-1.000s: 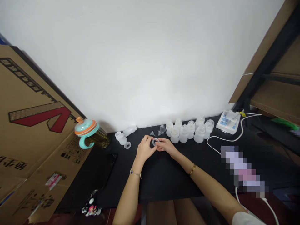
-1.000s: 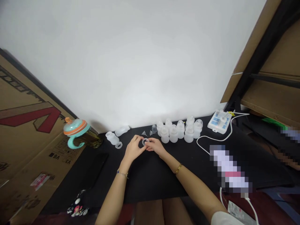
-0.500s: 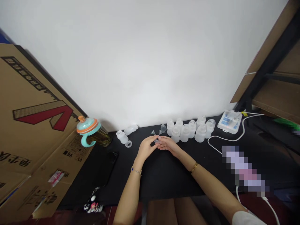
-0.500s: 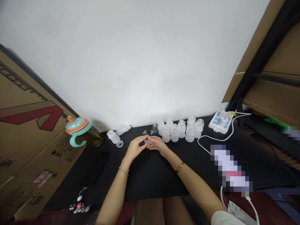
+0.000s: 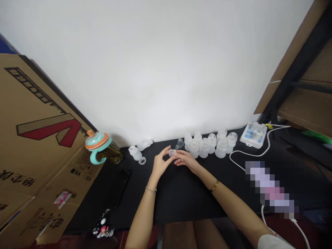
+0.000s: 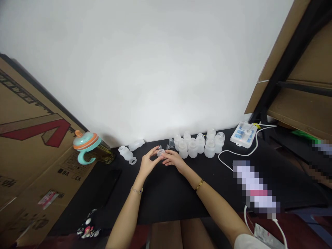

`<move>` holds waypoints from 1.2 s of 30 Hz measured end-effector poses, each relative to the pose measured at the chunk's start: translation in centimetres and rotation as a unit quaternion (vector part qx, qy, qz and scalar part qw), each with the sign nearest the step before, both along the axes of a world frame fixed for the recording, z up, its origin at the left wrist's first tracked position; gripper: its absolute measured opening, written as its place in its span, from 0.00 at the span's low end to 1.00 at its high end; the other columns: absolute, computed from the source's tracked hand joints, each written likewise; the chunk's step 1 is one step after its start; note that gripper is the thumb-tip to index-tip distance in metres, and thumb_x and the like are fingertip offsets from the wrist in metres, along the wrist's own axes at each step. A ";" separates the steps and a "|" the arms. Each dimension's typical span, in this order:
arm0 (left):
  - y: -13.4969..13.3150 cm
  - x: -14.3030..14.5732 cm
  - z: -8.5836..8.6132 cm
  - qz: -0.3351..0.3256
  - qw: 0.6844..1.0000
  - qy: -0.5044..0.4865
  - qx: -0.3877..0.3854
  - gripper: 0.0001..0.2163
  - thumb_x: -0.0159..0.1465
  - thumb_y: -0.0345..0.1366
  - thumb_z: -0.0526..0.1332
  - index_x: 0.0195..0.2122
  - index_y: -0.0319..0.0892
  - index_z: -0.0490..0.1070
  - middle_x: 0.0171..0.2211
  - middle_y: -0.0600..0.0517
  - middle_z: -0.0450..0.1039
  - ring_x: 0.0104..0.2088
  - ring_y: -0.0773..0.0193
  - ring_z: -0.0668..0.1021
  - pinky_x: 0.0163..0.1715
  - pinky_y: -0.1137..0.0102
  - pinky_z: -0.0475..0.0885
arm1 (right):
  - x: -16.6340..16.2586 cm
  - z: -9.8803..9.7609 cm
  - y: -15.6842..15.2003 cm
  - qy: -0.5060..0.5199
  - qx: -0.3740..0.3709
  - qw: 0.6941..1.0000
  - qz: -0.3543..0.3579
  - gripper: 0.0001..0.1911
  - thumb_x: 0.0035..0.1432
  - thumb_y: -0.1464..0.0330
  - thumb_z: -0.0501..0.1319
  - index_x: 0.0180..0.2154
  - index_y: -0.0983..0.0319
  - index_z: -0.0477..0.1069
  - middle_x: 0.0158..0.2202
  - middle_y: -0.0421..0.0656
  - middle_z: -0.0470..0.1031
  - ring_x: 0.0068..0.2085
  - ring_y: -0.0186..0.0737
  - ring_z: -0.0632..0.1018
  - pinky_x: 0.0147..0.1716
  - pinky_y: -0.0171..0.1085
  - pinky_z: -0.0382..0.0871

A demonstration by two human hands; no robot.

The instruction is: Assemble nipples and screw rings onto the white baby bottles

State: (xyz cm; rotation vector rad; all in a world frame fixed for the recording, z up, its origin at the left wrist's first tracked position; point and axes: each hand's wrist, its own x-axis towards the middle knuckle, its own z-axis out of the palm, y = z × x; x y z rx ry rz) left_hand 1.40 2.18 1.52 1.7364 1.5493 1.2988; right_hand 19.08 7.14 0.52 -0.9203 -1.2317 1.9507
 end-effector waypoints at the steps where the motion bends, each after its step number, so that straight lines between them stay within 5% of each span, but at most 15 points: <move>1: 0.0 0.0 0.0 0.001 1.000 0.001 0.001 0.25 0.62 0.40 0.69 0.60 0.45 0.72 0.50 0.47 0.82 0.50 0.56 0.83 0.56 0.58 0.75 | 0.0 0.0 0.0 0.001 0.001 1.000 0.000 0.16 0.61 0.58 0.69 0.46 0.60 0.77 0.39 0.44 0.83 0.32 0.34 0.83 0.32 0.30 0.78; 18: 0.2 -0.3 -0.4 0.039 0.999 -0.013 0.025 0.18 0.70 0.45 0.58 0.56 0.43 0.73 0.51 0.45 0.80 0.49 0.58 0.82 0.51 0.64 0.76 | 0.2 -0.7 0.5 0.052 -0.121 0.990 0.039 0.20 0.67 0.54 0.60 0.44 0.64 0.76 0.39 0.47 0.83 0.31 0.36 0.82 0.34 0.33 0.78; 25: 0.1 0.0 -0.4 0.057 0.997 0.030 0.033 0.13 0.67 0.44 0.61 0.46 0.43 0.78 0.42 0.48 0.81 0.34 0.64 0.79 0.37 0.69 0.75 | 0.2 -0.3 0.1 0.045 -0.061 0.997 0.002 0.14 0.61 0.61 0.68 0.45 0.61 0.76 0.39 0.44 0.83 0.31 0.34 0.82 0.33 0.32 0.77; 32: 0.2 0.0 -0.4 0.054 0.998 0.019 0.028 0.12 0.67 0.44 0.61 0.45 0.42 0.78 0.42 0.47 0.82 0.35 0.63 0.80 0.36 0.69 0.74 | 0.1 -0.2 0.2 0.019 -0.026 0.999 -0.025 0.17 0.58 0.63 0.71 0.48 0.60 0.76 0.38 0.44 0.83 0.30 0.33 0.81 0.31 0.30 0.76; 36: 0.5 -0.4 -1.0 0.079 0.994 0.061 0.053 0.12 0.69 0.43 0.59 0.46 0.43 0.78 0.45 0.46 0.81 0.44 0.57 0.80 0.44 0.64 0.76 | 0.0 -0.3 0.2 0.010 -0.027 0.999 -0.038 0.15 0.58 0.61 0.71 0.44 0.61 0.76 0.36 0.44 0.83 0.29 0.32 0.81 0.29 0.29 0.76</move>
